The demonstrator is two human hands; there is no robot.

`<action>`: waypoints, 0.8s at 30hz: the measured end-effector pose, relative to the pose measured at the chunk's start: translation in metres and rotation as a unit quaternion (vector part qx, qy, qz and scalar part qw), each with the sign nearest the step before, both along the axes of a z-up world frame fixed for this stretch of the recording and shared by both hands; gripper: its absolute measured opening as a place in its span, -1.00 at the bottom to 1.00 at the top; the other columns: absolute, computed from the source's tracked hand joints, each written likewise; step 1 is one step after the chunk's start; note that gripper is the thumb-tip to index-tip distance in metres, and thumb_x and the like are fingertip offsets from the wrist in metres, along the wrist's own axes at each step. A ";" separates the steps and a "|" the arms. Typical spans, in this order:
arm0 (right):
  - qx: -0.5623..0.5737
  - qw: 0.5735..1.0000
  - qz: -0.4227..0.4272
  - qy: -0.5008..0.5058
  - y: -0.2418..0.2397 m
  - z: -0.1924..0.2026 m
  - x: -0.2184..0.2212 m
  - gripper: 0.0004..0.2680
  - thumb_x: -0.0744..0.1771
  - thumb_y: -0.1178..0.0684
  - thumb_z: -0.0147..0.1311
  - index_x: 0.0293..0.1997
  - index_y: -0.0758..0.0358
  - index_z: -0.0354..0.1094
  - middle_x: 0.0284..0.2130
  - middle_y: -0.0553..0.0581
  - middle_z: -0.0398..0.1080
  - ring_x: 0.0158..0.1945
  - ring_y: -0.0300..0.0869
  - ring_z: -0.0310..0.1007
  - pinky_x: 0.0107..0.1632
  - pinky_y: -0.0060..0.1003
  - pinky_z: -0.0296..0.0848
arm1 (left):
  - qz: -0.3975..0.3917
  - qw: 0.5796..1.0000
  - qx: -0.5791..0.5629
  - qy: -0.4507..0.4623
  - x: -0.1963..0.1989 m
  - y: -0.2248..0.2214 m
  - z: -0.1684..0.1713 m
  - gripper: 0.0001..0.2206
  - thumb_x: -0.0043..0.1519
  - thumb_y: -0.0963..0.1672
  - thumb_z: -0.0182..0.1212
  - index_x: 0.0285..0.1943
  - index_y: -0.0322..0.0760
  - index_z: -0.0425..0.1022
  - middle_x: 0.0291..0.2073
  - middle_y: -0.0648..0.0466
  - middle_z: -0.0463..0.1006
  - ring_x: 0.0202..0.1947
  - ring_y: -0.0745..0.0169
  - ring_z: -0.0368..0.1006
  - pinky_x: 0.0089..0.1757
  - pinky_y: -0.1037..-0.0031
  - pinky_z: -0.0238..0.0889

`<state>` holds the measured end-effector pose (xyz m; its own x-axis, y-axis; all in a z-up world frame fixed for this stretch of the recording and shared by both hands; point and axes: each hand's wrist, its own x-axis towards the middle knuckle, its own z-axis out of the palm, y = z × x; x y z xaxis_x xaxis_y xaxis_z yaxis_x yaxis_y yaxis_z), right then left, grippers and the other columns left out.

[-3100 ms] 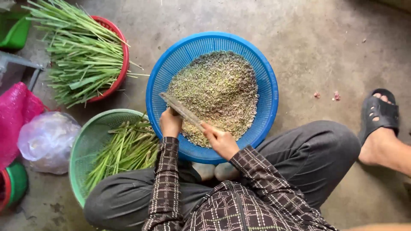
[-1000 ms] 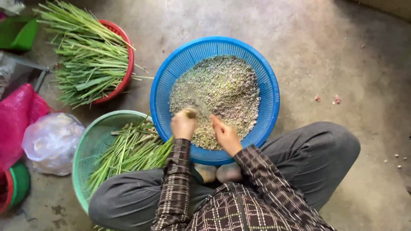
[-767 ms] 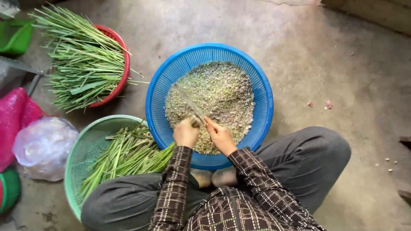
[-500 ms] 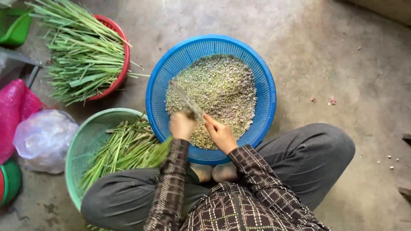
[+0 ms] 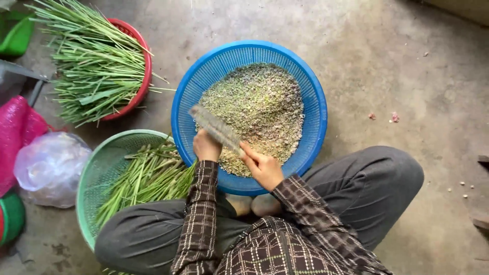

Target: The person is sitting on the floor and chopping lemongrass stalks into small pieces using a knife, collecting the chopped pieces in a blue plastic basket.

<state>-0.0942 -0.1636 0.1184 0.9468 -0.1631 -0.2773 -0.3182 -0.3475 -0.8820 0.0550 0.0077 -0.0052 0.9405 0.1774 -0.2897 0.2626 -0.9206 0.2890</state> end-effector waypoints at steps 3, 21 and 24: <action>0.065 0.996 -0.038 0.040 -0.002 -0.026 0.022 -0.66 0.43 -0.35 -0.17 0.30 -0.26 0.37 -0.27 0.18 0.61 -0.08 0.04 0.59 0.02 -0.05 0.53 | -0.058 0.993 -0.054 0.088 -0.045 -0.043 0.069 -0.67 0.14 -0.11 0.20 0.08 -0.16 0.64 -0.14 -0.19 0.68 0.04 -0.34 0.56 0.03 -0.07 0.44; 0.056 0.998 -0.028 0.015 -0.003 -0.019 0.019 -0.72 0.41 -0.18 -0.13 0.20 -0.17 0.46 0.03 0.15 0.53 0.15 0.09 0.48 0.19 0.02 0.44 | -0.090 0.996 0.017 0.019 -0.029 -0.029 0.040 -0.80 0.19 -0.10 0.21 -0.08 -0.18 0.66 -0.35 -0.08 0.65 -0.16 -0.23 0.63 -0.10 0.05 0.52; 0.075 0.996 -0.048 0.026 -0.010 -0.065 0.034 -0.63 0.42 -0.21 -0.14 0.07 0.26 0.52 -0.03 0.44 0.51 0.14 0.28 0.44 0.24 0.11 0.39 | -0.142 0.989 -0.004 0.051 -0.078 -0.050 0.060 -0.78 0.31 -0.03 0.13 -0.06 -0.11 0.66 -0.33 -0.09 0.66 -0.14 -0.22 0.63 -0.10 0.07 0.53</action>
<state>-0.0604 -0.1735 0.0533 0.9131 -0.2044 -0.3528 -0.3892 -0.1788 -0.9036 -0.0235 -0.0427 0.0552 0.9180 -0.0917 -0.3858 0.0230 -0.9590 0.2826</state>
